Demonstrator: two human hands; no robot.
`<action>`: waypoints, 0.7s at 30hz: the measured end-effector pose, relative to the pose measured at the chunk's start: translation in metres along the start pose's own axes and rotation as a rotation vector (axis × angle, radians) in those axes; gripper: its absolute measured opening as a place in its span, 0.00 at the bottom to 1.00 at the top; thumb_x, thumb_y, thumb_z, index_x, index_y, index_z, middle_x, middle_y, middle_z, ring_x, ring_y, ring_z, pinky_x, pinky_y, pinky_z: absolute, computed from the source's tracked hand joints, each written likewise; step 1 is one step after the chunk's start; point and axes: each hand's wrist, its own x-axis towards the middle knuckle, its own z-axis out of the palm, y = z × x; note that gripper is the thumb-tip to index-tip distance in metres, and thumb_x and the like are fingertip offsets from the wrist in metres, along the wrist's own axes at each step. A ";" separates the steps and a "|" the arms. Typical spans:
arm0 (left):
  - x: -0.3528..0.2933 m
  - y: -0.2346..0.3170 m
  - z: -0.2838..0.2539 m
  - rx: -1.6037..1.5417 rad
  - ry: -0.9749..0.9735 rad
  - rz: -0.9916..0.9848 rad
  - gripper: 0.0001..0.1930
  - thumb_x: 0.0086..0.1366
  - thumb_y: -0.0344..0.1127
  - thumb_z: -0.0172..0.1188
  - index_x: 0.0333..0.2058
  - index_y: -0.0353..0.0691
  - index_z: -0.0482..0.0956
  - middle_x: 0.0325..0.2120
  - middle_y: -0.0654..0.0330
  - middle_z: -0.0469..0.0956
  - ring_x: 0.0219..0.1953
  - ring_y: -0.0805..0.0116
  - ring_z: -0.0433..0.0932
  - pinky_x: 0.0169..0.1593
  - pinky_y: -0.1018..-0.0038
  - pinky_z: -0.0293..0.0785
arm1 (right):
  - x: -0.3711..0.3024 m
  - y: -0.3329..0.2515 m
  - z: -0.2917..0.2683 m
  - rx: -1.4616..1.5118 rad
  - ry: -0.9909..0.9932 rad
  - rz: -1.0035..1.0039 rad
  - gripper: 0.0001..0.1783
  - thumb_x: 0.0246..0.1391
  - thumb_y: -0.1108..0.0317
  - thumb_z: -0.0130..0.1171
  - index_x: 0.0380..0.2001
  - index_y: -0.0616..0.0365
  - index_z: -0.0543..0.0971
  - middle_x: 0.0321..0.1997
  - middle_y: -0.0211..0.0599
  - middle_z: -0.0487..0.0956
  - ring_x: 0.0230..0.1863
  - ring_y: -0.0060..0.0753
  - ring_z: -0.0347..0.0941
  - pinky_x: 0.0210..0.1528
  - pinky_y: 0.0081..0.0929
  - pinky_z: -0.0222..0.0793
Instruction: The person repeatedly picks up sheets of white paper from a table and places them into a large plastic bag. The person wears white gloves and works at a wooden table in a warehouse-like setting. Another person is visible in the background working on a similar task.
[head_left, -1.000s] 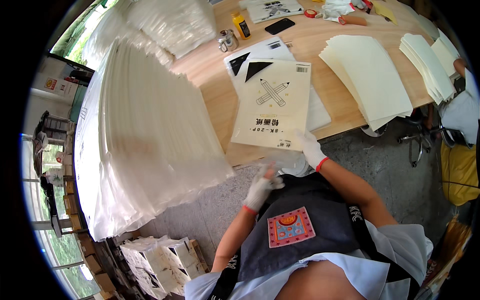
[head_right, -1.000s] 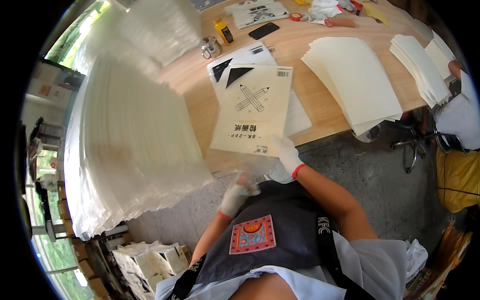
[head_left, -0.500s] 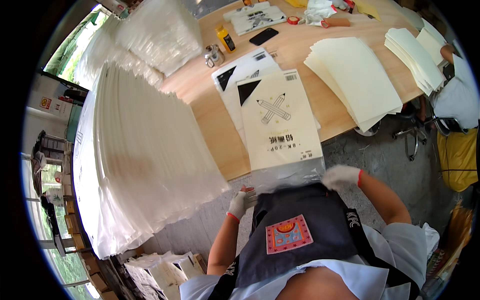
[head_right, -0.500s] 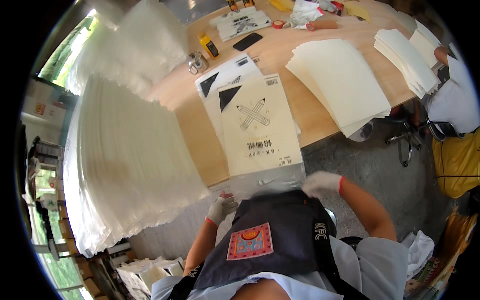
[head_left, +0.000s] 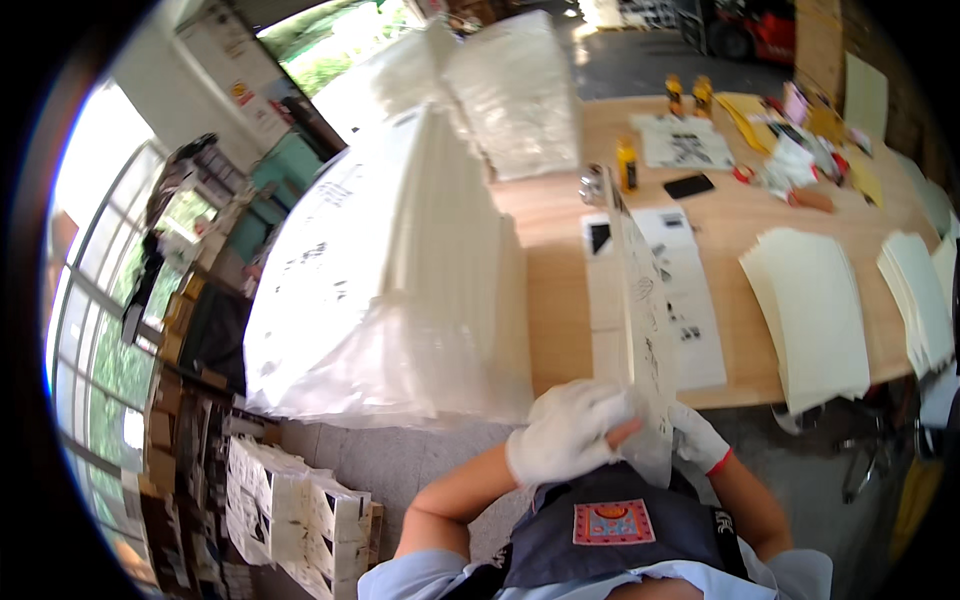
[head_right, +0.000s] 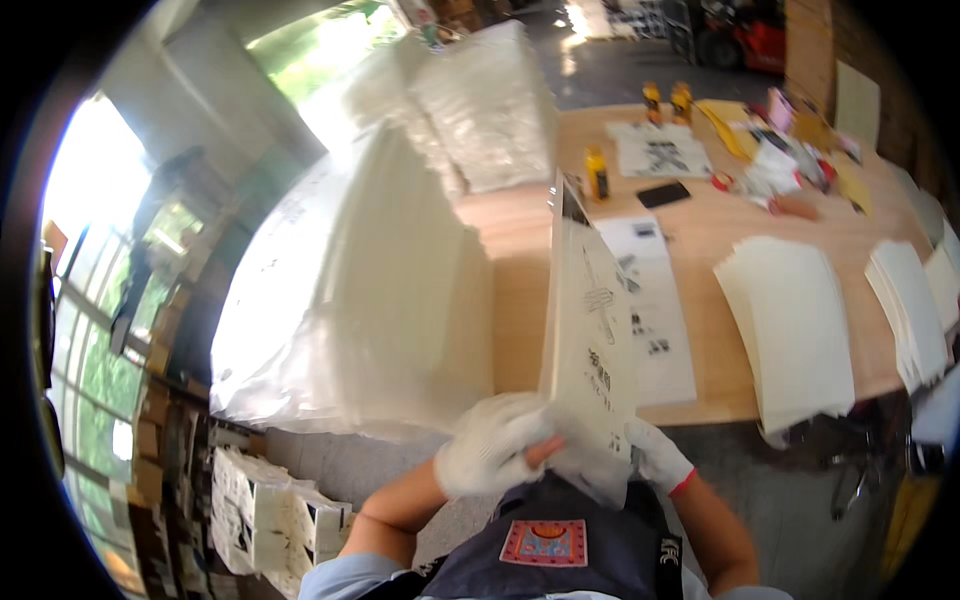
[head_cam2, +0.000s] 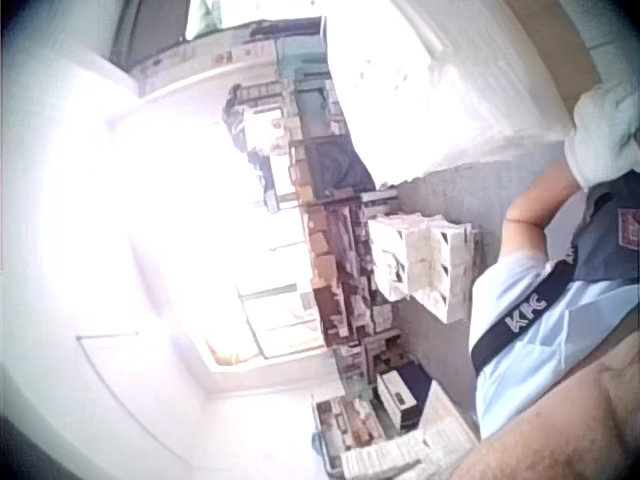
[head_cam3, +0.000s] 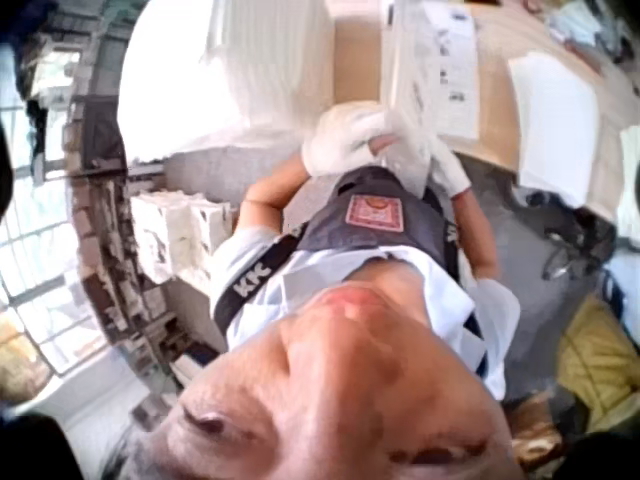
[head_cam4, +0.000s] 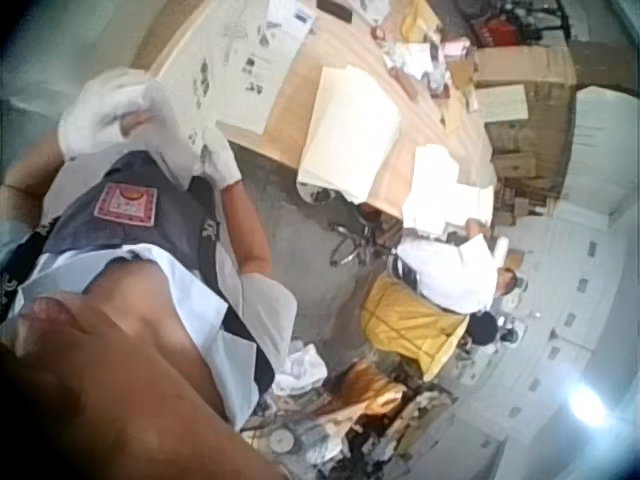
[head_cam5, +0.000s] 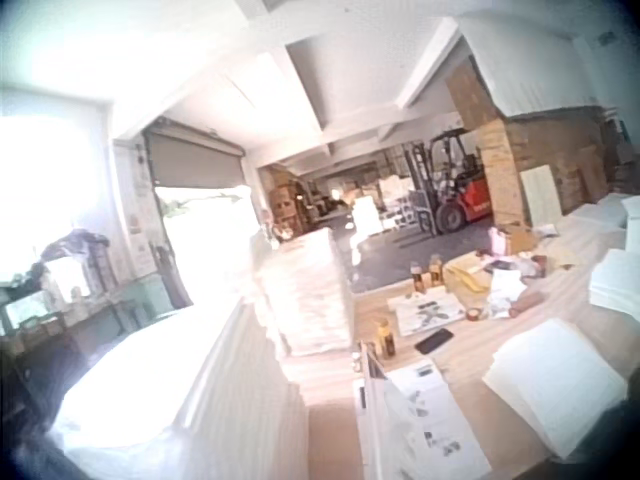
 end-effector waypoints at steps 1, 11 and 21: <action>-0.007 0.015 -0.024 0.060 0.141 0.056 0.09 0.51 0.36 0.62 0.29 0.40 0.75 0.26 0.55 0.76 0.31 0.55 0.76 0.32 0.65 0.72 | 0.015 0.003 -0.009 0.005 -0.017 0.003 0.38 0.54 0.53 0.57 0.61 0.62 0.58 0.62 0.40 0.65 0.60 0.35 0.64 0.60 0.31 0.62; -0.148 -0.020 -0.222 -0.213 1.508 -0.275 0.11 0.62 0.27 0.47 0.40 0.32 0.76 0.33 0.63 0.74 0.29 0.80 0.72 0.31 0.82 0.66 | 0.197 -0.141 0.251 -0.707 -0.377 -0.356 0.18 0.56 0.54 0.55 0.28 0.60 0.77 0.22 0.33 0.76 0.19 0.19 0.69 0.20 0.19 0.62; -0.234 -0.145 -0.029 0.090 1.667 -0.657 0.28 0.67 0.50 0.48 0.57 0.33 0.62 0.46 0.54 0.69 0.45 0.65 0.69 0.48 0.71 0.66 | 0.149 -0.129 0.226 -0.877 -0.510 -0.233 0.24 0.62 0.50 0.45 0.23 0.59 0.76 0.15 0.33 0.75 0.14 0.19 0.67 0.17 0.18 0.60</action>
